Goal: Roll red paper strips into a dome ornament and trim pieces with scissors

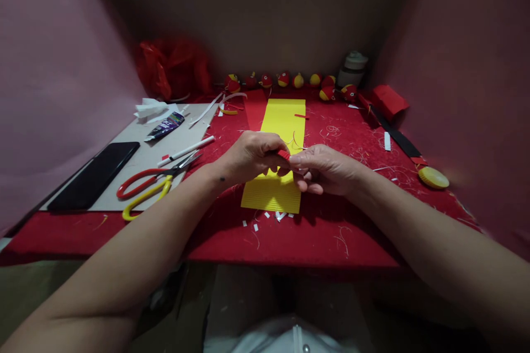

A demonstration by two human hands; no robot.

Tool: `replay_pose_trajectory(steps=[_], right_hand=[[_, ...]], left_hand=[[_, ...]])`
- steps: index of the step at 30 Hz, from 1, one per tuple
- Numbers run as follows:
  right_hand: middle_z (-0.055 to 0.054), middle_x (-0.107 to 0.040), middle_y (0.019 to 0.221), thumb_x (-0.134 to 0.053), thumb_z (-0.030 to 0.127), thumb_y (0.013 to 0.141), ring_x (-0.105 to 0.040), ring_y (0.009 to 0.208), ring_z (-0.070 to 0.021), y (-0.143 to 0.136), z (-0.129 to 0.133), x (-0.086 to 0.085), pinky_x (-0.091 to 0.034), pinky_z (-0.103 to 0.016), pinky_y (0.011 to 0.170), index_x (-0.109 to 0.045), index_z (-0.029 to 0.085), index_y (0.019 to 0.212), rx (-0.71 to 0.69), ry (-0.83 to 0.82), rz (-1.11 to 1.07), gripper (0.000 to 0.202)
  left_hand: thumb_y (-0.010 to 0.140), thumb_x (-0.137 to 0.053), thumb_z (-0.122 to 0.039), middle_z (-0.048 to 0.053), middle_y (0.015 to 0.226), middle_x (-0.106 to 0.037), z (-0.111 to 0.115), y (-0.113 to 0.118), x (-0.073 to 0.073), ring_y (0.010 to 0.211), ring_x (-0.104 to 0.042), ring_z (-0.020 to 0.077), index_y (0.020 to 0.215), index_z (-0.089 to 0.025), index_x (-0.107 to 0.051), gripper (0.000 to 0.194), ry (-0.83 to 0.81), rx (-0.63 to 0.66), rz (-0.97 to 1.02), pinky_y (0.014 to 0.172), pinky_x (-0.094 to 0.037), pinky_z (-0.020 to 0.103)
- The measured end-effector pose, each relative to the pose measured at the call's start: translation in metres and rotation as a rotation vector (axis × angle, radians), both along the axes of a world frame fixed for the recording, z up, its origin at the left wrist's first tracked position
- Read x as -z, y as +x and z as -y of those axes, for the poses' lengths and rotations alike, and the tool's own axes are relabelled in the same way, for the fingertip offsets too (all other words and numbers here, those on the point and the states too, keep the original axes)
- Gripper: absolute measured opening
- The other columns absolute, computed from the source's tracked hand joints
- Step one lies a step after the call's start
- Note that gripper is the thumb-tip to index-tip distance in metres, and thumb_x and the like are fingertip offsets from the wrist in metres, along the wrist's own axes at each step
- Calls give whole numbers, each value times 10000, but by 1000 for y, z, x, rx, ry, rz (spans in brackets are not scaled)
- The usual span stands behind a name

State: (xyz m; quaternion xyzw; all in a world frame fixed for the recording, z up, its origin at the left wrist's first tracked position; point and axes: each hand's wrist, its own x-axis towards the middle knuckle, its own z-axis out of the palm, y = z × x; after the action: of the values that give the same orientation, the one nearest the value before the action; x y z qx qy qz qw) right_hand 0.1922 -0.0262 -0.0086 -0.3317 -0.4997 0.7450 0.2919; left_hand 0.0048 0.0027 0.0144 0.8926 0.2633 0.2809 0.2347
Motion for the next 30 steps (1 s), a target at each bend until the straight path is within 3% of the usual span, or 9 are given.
replay_pose_trajectory(steps=[8,17,22,25,27,30], right_hand=[[-60,-657,536,-699,395,701,-532,334,-95,1,-2,0,-389,-175,339,-624,101,736,-19,-22,0,305],[-71,-670,563,-744,335,648,-547,363,-90,-4,1,0,-329,-153,313,-608,101,706,6,-96,-24,277],[-112,-696,663,-663,343,726,-619,474,-129,-5,2,1,-421,-180,381,-625,92,746,9,-125,-186,254],[-148,-708,822,-650,269,710,-685,688,-203,-4,4,-1,-530,-270,589,-630,64,880,-83,-95,-284,267],[-158,-703,910,-667,177,674,-686,809,-238,-4,5,-1,-537,-331,719,-608,60,959,-135,-54,-311,314],[-146,-711,883,-671,177,714,-694,785,-229,-5,6,1,-549,-333,707,-589,71,959,-124,-35,-290,279]], left_hand=[[804,-586,-183,23,686,-610,3,4,-3,609,-538,82,787,-128,-624,69,222,87,-17,567,-428,190],[802,-529,-100,20,662,-590,-3,2,3,627,-541,97,755,-128,-636,120,316,105,-67,581,-427,208],[794,-581,-129,4,656,-607,-8,-1,4,588,-535,72,739,-134,-645,85,252,75,-12,550,-410,180],[768,-628,-161,5,667,-634,-10,-5,2,597,-555,74,743,-135,-651,43,147,50,19,567,-426,180],[759,-640,-181,7,666,-639,-11,-7,-1,603,-563,80,745,-132,-650,52,58,50,27,575,-439,186],[762,-633,-195,6,656,-632,-9,-7,-6,594,-559,80,746,-130,-650,69,-36,75,30,570,-444,187]])
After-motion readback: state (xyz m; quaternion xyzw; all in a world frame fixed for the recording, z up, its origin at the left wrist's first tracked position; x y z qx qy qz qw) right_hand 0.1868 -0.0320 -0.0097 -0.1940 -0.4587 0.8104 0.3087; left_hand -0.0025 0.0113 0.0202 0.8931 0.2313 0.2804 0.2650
